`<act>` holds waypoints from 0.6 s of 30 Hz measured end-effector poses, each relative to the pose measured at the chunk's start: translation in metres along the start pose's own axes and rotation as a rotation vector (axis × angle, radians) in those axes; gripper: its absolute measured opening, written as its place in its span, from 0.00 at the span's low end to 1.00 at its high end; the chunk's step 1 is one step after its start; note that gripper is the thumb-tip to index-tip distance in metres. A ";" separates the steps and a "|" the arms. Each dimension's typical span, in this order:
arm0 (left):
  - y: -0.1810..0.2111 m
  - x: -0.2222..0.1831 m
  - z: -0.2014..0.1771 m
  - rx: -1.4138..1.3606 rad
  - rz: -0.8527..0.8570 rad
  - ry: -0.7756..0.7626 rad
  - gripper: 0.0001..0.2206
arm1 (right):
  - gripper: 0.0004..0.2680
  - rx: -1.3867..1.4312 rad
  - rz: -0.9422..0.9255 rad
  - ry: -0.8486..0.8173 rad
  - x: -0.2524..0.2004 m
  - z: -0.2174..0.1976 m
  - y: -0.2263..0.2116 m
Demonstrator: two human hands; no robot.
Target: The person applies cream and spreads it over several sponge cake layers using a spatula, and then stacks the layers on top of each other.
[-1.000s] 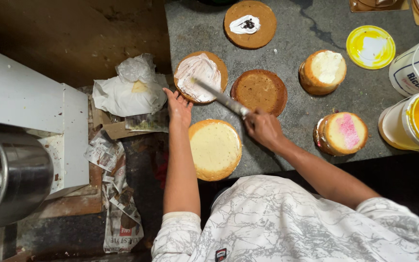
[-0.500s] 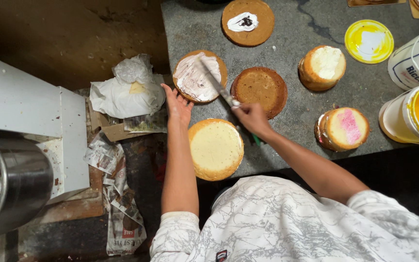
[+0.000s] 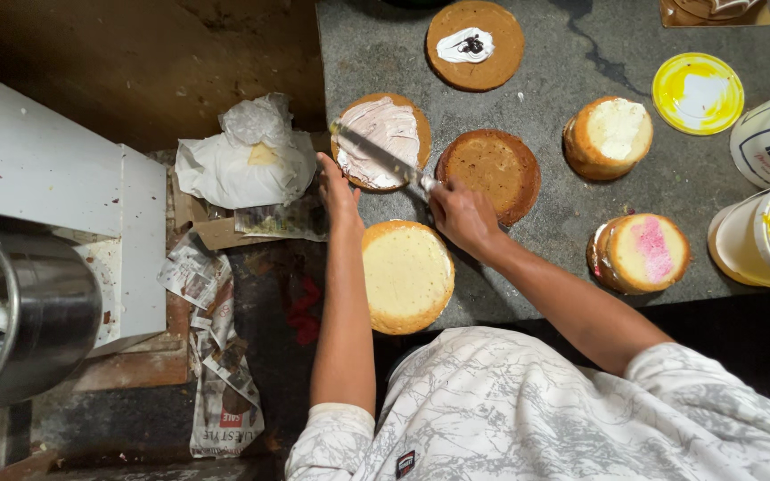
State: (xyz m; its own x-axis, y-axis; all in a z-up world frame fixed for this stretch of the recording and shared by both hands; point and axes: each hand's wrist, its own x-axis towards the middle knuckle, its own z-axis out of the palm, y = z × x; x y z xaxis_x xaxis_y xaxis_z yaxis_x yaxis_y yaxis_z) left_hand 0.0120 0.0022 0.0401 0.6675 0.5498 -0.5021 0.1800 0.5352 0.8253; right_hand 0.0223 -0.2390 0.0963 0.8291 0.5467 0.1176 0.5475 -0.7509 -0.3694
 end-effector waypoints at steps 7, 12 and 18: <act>-0.003 -0.009 -0.005 -0.084 0.022 -0.074 0.50 | 0.11 0.321 0.198 0.147 -0.010 -0.014 0.026; -0.006 -0.002 -0.022 -0.265 0.036 -0.077 0.48 | 0.12 0.381 0.372 -0.130 0.020 -0.009 -0.011; 0.016 -0.030 -0.079 -0.437 0.162 0.182 0.42 | 0.11 0.457 -0.034 -0.182 -0.020 -0.013 0.008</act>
State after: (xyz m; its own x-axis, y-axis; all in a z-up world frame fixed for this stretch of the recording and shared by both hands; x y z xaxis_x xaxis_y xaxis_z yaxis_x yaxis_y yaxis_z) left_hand -0.0624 0.0451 0.0479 0.5178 0.7305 -0.4454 -0.2615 0.6308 0.7306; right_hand 0.0117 -0.2612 0.1033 0.7560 0.6544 -0.0114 0.4341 -0.5144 -0.7396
